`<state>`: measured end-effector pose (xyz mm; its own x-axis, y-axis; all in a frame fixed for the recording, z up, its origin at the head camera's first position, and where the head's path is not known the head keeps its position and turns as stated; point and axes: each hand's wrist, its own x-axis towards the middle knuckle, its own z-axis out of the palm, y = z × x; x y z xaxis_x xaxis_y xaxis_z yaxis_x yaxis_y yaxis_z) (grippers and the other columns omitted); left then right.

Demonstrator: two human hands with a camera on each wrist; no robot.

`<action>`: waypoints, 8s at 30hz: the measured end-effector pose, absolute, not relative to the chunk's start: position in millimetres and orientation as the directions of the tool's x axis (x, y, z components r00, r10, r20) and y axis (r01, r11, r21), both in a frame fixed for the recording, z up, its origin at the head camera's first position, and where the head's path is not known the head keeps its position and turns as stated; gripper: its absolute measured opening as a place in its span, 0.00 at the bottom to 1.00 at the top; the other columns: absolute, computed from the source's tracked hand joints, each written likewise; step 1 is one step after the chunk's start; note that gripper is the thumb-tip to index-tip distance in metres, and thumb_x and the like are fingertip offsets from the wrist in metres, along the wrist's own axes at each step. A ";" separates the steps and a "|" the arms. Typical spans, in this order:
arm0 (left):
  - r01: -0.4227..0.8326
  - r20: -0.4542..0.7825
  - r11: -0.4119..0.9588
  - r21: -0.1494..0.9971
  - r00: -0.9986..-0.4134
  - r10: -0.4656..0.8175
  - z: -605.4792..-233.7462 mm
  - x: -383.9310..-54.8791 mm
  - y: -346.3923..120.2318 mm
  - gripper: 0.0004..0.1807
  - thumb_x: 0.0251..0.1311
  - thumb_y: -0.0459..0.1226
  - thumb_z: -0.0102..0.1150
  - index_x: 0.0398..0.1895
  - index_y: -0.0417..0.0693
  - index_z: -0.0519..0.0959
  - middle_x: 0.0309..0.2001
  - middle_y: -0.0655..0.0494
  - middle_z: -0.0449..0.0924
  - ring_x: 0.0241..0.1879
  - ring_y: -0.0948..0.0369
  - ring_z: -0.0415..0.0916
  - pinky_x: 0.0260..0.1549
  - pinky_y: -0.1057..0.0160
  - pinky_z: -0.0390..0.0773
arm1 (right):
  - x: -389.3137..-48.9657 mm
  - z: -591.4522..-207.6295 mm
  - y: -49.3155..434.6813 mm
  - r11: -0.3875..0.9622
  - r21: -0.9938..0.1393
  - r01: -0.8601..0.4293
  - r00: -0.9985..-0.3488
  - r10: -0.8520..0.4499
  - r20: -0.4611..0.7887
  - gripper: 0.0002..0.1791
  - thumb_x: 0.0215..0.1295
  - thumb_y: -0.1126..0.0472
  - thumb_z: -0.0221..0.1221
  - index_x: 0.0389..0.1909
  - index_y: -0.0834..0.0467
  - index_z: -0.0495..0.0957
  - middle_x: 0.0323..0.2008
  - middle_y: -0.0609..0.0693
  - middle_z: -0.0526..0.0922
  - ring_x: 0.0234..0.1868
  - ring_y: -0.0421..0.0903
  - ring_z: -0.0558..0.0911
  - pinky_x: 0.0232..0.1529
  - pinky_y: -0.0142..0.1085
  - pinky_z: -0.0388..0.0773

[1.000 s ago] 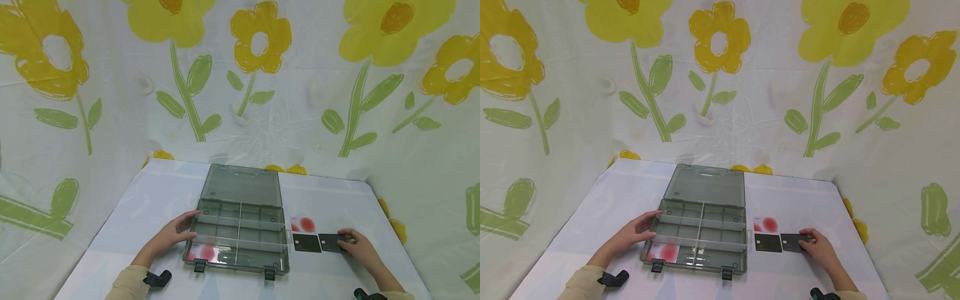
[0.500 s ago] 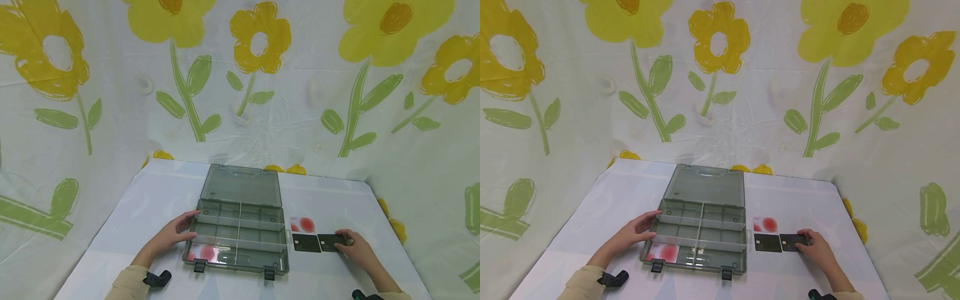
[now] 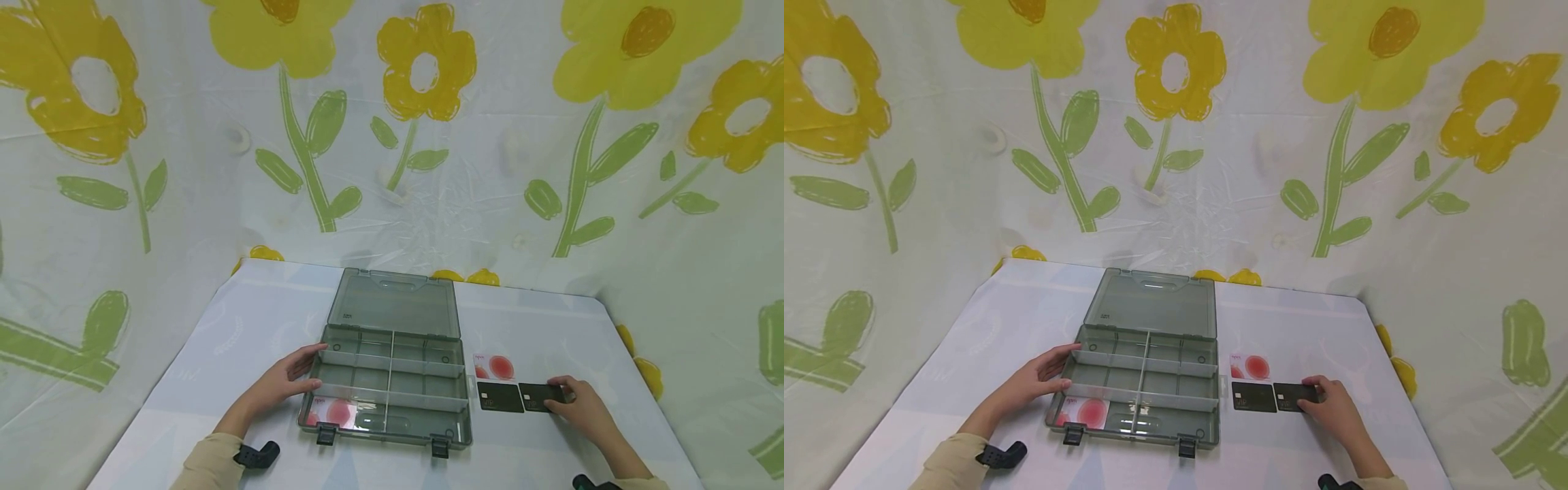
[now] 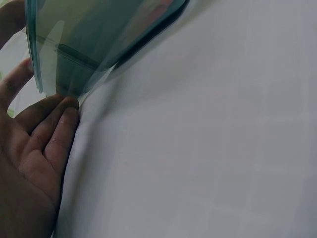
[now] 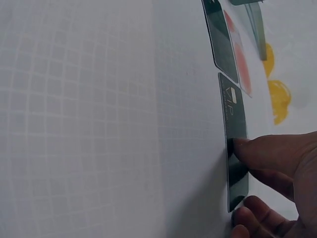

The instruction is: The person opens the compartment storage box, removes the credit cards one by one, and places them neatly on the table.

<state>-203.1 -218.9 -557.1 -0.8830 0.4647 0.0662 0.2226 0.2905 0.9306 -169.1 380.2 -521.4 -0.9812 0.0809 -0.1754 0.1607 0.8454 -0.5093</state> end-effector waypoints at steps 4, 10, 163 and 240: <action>0.225 0.069 0.288 0.931 -0.882 0.466 -557.4 -203.6 -219.2 0.38 0.66 0.37 0.67 0.77 0.47 0.62 0.77 0.40 0.59 0.76 0.39 0.52 0.73 0.52 0.57 | -169.6 -522.8 380.5 0.846 -0.506 0.170 -0.979 0.089 -0.181 0.25 0.60 0.56 0.71 0.54 0.65 0.79 0.48 0.66 0.76 0.46 0.56 0.75 0.35 0.40 0.74; 0.222 0.065 0.290 0.931 -0.882 0.466 -557.7 -204.3 -219.2 0.38 0.66 0.37 0.67 0.77 0.48 0.62 0.76 0.41 0.59 0.76 0.39 0.52 0.73 0.49 0.57 | -169.5 -523.7 380.5 0.842 -0.510 0.176 -0.978 0.090 -0.188 0.26 0.60 0.55 0.72 0.54 0.65 0.79 0.48 0.67 0.76 0.44 0.55 0.75 0.33 0.38 0.73; 0.206 0.055 0.287 0.935 -0.887 0.458 -556.6 -202.2 -218.7 0.38 0.67 0.37 0.66 0.77 0.48 0.62 0.77 0.41 0.59 0.76 0.39 0.52 0.74 0.54 0.58 | -158.6 -476.3 160.7 0.594 -0.754 -0.281 -0.895 -0.445 -0.017 0.11 0.72 0.57 0.62 0.49 0.58 0.82 0.36 0.40 0.80 0.34 0.37 0.78 0.34 0.31 0.81; 0.225 0.075 0.292 0.930 -0.890 0.450 -555.2 -202.4 -218.1 0.37 0.66 0.36 0.66 0.77 0.47 0.63 0.76 0.41 0.60 0.76 0.38 0.53 0.74 0.56 0.61 | -163.9 -471.2 49.9 0.612 -0.754 -0.239 -0.700 -0.647 -0.302 0.25 0.73 0.56 0.56 0.61 0.70 0.77 0.53 0.59 0.85 0.54 0.46 0.84 0.54 0.38 0.84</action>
<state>-202.4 -218.1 -555.2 -0.8901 0.4496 0.0746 0.2253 0.2919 0.9295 -163.9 49.9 -471.2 -0.7004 -0.6467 -0.3021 -0.2394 0.6116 -0.7541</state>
